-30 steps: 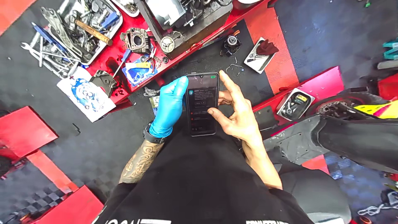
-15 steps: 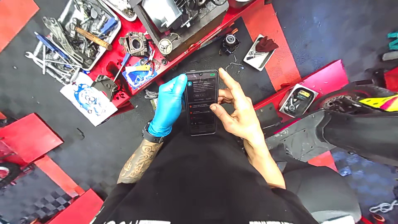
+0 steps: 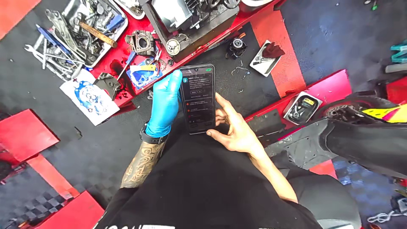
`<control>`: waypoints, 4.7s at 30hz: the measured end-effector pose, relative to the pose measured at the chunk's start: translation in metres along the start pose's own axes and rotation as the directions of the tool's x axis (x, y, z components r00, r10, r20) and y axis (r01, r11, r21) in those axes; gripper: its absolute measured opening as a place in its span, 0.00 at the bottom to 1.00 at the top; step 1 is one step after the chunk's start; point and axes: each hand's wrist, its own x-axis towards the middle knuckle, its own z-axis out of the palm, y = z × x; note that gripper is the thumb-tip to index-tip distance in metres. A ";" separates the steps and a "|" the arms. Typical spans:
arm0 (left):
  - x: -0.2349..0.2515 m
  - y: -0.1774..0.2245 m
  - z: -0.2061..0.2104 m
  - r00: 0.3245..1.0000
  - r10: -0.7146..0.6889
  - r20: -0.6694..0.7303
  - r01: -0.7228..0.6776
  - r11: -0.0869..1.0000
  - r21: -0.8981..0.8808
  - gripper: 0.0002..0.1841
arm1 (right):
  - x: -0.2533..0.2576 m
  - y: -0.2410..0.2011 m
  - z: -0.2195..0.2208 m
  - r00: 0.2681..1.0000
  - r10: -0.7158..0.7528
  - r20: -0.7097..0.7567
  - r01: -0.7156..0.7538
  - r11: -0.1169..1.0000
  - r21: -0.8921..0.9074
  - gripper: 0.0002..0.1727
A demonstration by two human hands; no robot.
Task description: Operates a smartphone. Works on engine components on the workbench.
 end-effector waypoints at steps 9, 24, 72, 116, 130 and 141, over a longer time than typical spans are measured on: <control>-0.002 0.000 0.000 1.000 0.009 -0.001 -0.009 0.999 0.037 0.21 | 0.002 -0.001 0.007 0.999 0.023 -0.046 -0.025 0.999 -0.027 0.61; -0.005 -0.002 0.000 1.000 -0.008 -0.023 0.009 1.000 0.020 0.20 | 0.004 -0.001 0.013 0.993 -0.025 -0.115 0.030 0.999 0.043 0.42; -0.011 -0.008 0.016 0.998 -0.007 -0.057 0.012 0.997 0.082 0.22 | 0.001 0.014 0.011 1.000 0.012 0.000 -0.011 0.891 0.455 0.28; -0.002 -0.009 0.018 0.998 -0.051 -0.023 0.051 0.998 0.040 0.21 | 0.010 0.034 0.008 1.000 0.006 -0.019 0.008 0.741 0.672 0.23; -0.003 -0.012 0.007 0.996 -0.061 -0.062 0.062 0.998 0.019 0.21 | 0.022 0.022 0.010 0.998 0.055 -0.009 -0.041 0.834 0.550 0.19; -0.002 -0.012 0.008 0.999 -0.044 0.002 0.043 0.990 0.134 0.19 | 0.038 0.014 0.001 0.947 -0.139 -0.289 0.143 0.990 -0.007 0.43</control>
